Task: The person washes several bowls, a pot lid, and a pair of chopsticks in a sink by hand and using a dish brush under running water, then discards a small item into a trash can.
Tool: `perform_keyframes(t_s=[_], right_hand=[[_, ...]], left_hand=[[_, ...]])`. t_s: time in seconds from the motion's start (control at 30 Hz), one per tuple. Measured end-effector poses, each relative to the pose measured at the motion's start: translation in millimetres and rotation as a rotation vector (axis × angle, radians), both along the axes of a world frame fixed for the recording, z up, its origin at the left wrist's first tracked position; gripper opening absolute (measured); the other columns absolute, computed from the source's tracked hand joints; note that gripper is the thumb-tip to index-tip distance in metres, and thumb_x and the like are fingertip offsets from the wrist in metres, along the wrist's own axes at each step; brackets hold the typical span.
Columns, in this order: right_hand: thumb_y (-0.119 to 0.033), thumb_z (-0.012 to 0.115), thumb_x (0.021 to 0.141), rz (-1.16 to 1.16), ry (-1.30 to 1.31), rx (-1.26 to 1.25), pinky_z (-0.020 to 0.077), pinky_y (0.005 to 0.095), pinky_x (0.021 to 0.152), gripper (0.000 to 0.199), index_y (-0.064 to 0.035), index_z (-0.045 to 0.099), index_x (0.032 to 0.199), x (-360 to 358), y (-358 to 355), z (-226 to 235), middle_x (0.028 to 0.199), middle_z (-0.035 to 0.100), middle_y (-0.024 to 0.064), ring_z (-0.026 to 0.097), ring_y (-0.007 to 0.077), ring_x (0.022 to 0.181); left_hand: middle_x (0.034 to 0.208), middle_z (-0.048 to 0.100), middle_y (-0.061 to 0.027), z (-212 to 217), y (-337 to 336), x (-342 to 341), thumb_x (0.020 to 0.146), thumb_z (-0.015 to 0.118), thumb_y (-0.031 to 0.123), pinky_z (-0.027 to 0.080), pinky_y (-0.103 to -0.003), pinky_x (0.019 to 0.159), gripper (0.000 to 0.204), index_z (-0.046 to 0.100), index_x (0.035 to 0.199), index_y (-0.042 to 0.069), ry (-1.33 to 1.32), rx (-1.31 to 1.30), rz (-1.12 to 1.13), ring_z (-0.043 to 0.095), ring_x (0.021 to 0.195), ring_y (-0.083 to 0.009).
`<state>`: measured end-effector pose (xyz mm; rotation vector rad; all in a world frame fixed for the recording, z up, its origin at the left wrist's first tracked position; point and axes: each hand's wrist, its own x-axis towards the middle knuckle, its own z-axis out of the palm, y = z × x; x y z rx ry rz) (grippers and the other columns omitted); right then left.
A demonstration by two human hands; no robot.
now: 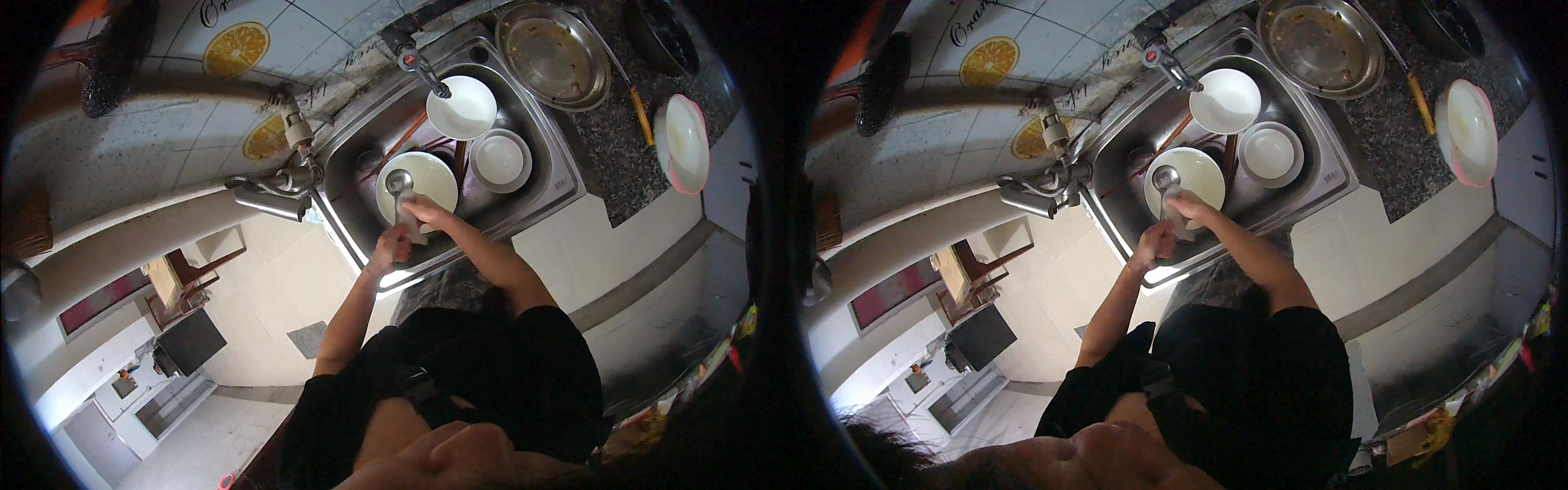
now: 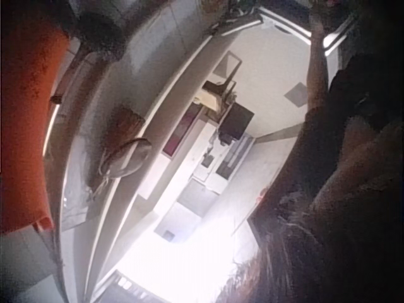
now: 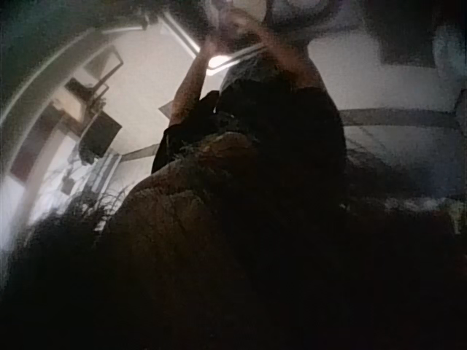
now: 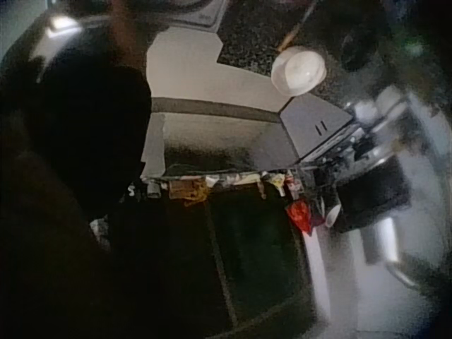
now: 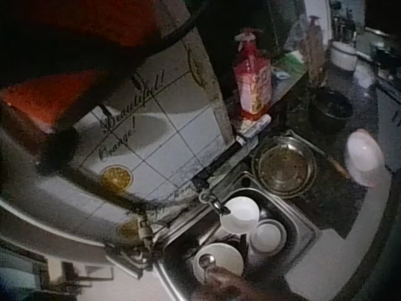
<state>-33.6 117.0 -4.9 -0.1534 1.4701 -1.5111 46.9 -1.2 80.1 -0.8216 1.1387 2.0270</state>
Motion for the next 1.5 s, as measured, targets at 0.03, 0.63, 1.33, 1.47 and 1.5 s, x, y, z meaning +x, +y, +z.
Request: perform_keyframes(t_s=[0.03,0.63,1.33,1.47,1.5], right_hand=[[-0.032,0.053,0.075,0.197,0.157,0.266,0.0423,0.0347,0.074,0.049,0.0004,0.040,0.108,-12.5,4.8,22.0,0.091,0.055,0.0171,0.053,0.0263,0.085],[-0.022,0.048,0.075,0.123,1.458,0.745,0.0401,0.0409,0.068,0.023,-0.0091,0.053,0.093,-2.8,13.4,-68.4,0.094,0.052,0.0147,0.051,0.0294,0.083],[-0.021,0.047,0.077,-0.288,0.342,0.296,0.0440,0.0367,0.064,0.026,-0.0091,0.044,0.100,-28.7,0.0,5.1,0.082,0.057,0.0124,0.056,0.0292,0.077],[-0.026,0.046,0.078,-0.115,1.028,0.655,0.0429,0.0380,0.070,0.027,-0.0067,0.049,0.097,-36.3,8.2,-5.4,0.084,0.057,0.0155,0.055,0.0312,0.081],[-0.025,0.047,0.077,-0.103,1.144,0.692,0.0424,0.0384,0.072,0.027,-0.0063,0.049,0.097,-31.7,4.2,-21.6,0.086,0.057,0.0161,0.055,0.0313,0.083]], left_hand=[[0.047,0.023,0.0055,-3.3,-2.8,0.0,0.082,0.037,0.024,0.015,-0.020,0.031,0.022,0.034,0.063,0.014,-0.032,-0.029,-0.002,0.022,0.035,-0.0048],[0.052,0.042,-0.0071,-117.0,9.2,-30.1,0.082,0.034,0.026,0.036,-0.028,0.037,0.030,0.046,0.079,-0.001,-0.132,-0.553,-0.094,0.040,0.039,-0.0144],[0.061,0.038,-0.0008,-26.2,-16.2,-21.3,0.086,0.039,0.021,0.024,-0.016,0.034,0.020,0.045,0.092,0.002,-0.237,0.262,0.282,0.026,0.040,-0.0036],[0.064,0.044,-0.0039,-45.0,-17.7,-9.8,0.085,0.038,0.019,0.031,-0.020,0.038,0.020,0.045,0.097,0.004,-0.038,-0.154,0.051,0.034,0.043,-0.0062],[0.063,0.045,-0.0042,-52.8,-19.2,-3.9,0.085,0.038,0.018,0.033,-0.021,0.040,0.019,0.046,0.096,0.005,0.042,-0.244,-0.024,0.037,0.044,-0.0070]])
